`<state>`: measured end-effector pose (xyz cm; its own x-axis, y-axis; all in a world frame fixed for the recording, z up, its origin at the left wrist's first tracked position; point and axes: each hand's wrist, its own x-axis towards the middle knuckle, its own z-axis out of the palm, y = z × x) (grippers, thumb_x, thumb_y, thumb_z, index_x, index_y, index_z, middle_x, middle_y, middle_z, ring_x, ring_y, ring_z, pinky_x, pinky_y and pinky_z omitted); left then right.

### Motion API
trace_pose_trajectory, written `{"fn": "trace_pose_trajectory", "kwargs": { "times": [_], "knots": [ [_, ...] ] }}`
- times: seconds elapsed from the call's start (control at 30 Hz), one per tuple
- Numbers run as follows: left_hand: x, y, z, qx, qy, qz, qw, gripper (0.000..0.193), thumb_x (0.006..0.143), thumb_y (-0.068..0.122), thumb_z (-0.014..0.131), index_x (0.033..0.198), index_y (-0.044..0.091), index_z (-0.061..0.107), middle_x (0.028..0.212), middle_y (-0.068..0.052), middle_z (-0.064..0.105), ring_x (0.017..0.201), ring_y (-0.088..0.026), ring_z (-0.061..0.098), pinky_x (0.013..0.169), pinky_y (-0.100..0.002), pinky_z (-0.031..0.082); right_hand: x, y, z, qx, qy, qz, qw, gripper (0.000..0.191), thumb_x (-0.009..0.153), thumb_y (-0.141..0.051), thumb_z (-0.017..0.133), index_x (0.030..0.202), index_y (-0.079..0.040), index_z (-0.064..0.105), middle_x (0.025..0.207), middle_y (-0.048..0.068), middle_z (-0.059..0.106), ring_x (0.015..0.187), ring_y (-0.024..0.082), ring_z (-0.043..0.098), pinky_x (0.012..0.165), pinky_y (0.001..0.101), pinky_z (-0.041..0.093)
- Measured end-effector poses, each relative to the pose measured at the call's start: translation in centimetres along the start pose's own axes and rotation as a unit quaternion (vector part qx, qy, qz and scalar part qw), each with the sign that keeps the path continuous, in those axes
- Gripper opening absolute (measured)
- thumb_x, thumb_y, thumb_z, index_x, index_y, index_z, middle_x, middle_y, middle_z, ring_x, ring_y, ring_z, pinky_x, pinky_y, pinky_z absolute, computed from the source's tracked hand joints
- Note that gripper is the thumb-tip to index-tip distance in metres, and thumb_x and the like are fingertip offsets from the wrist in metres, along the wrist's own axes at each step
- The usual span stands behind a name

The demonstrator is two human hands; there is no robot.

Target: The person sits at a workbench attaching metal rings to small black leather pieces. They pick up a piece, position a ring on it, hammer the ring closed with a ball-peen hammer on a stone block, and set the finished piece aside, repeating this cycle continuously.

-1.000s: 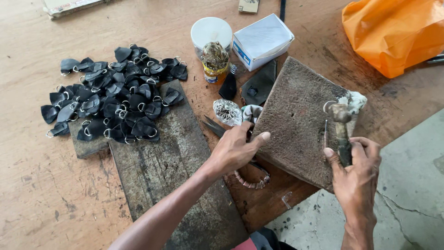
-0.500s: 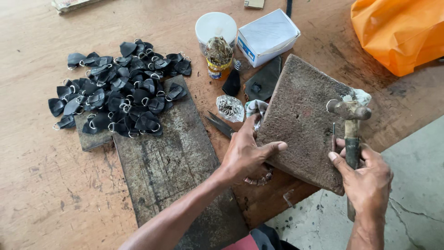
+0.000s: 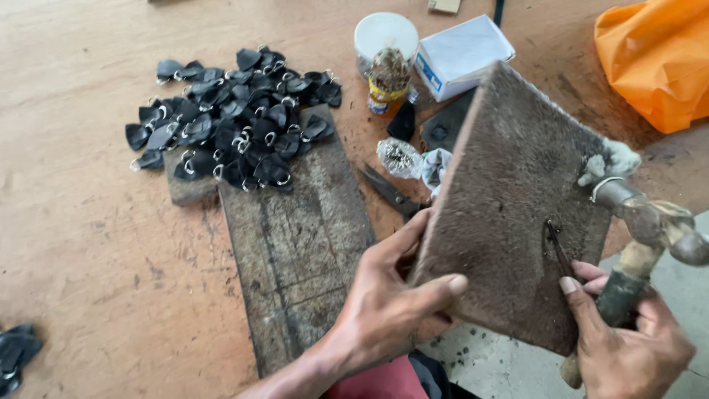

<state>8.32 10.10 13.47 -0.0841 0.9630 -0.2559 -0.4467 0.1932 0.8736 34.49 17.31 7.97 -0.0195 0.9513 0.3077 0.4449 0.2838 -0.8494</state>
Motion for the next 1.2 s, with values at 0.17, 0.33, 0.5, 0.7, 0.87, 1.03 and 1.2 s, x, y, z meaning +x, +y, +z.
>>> {"fn": "trace_pose_trajectory", "kwargs": {
  "times": [0.17, 0.33, 0.5, 0.7, 0.87, 1.03, 1.2],
  "knots": [
    [-7.5, -0.6, -1.9, -0.069, 0.086, 0.074, 0.991, 0.085, 0.08, 0.007, 0.079, 0.154, -0.007, 0.041, 0.147, -0.026, 0.063, 0.138, -0.033, 0.06, 0.116, -0.045, 0.042, -2.8, -3.4, 0.6, -0.071, -0.034, 0.015, 0.997, 0.02, 0.095, -0.007, 0.078, 0.093, 0.002, 0.06, 0.106, 0.017, 0.074, 0.101, 0.021, 0.072, 0.091, 0.0384, 0.058],
    [-14.2, -4.3, -6.1, -0.07, 0.204, 0.07, 0.974, 0.09, 0.076, 0.005, 0.082, 0.154, -0.007, 0.038, 0.147, -0.026, 0.059, 0.138, -0.034, 0.056, 0.116, -0.045, 0.04, -5.7, -6.6, 3.7, -0.104, -0.123, -0.02, 0.987, 0.018, 0.085, -0.009, 0.08, 0.097, -0.001, 0.069, 0.109, 0.013, 0.077, 0.105, 0.022, 0.075, 0.091, 0.0389, 0.061],
    [-18.4, -10.6, -9.9, -0.116, 0.26, 0.084, 0.955, 0.087, 0.076, -0.002, 0.077, 0.152, -0.006, 0.036, 0.149, -0.023, 0.058, 0.14, -0.032, 0.055, 0.114, -0.045, 0.036, -7.1, -7.4, 7.3, -0.158, -0.228, -0.159, 0.947, 0.027, 0.073, -0.013, 0.083, 0.097, -0.007, 0.075, 0.097, 0.008, 0.078, 0.099, 0.021, 0.074, 0.081, 0.0367, 0.061],
    [-17.8, -16.1, -11.9, -0.186, 0.274, 0.034, 0.943, 0.088, 0.089, -0.002, 0.074, 0.165, 0.005, 0.03, 0.149, -0.024, 0.057, 0.127, -0.043, 0.068, 0.081, -0.064, 0.058, -7.2, -6.1, 11.3, -0.105, -0.302, -0.066, 0.945, 0.023, 0.079, -0.014, 0.079, 0.099, -0.006, 0.073, 0.103, 0.008, 0.07, 0.087, 0.02, 0.074, 0.064, 0.0319, 0.062],
    [-16.5, -13.9, -11.8, 0.291, 0.354, 0.011, 0.889, 0.079, 0.09, 0.028, 0.071, 0.155, 0.002, 0.035, 0.122, -0.022, 0.073, 0.107, -0.033, 0.073, 0.092, -0.042, 0.058, -7.1, -5.5, 14.6, -0.173, -0.298, -0.177, 0.922, 0.033, 0.078, -0.021, 0.082, 0.103, -0.002, 0.071, 0.1, 0.01, 0.07, 0.087, 0.023, 0.069, 0.073, 0.0403, 0.059],
    [-16.0, -8.5, -11.9, 0.519, 0.227, -0.347, 0.747, 0.095, 0.097, 0.065, 0.055, 0.168, 0.015, 0.016, 0.103, -0.02, 0.077, 0.094, -0.032, 0.077, 0.089, -0.041, 0.059, -5.5, -5.5, 14.3, -0.121, -0.304, -0.13, 0.936, 0.03, 0.085, -0.026, 0.073, 0.106, -0.005, 0.068, 0.104, 0.009, 0.068, 0.084, 0.016, 0.067, 0.065, 0.0332, 0.061],
    [-17.0, -6.7, -12.1, 0.554, 0.283, 0.036, 0.782, 0.115, 0.073, 0.068, 0.075, 0.155, 0.005, 0.025, 0.127, -0.024, 0.061, 0.123, -0.034, 0.059, 0.107, -0.049, 0.048, -2.9, -5.2, 13.9, -0.221, -0.284, 0.074, 0.93, 0.034, 0.093, -0.037, 0.07, 0.114, -0.01, 0.069, 0.083, 0.008, 0.07, 0.059, 0.019, 0.053, 0.052, 0.039, 0.045]
  ]
}}
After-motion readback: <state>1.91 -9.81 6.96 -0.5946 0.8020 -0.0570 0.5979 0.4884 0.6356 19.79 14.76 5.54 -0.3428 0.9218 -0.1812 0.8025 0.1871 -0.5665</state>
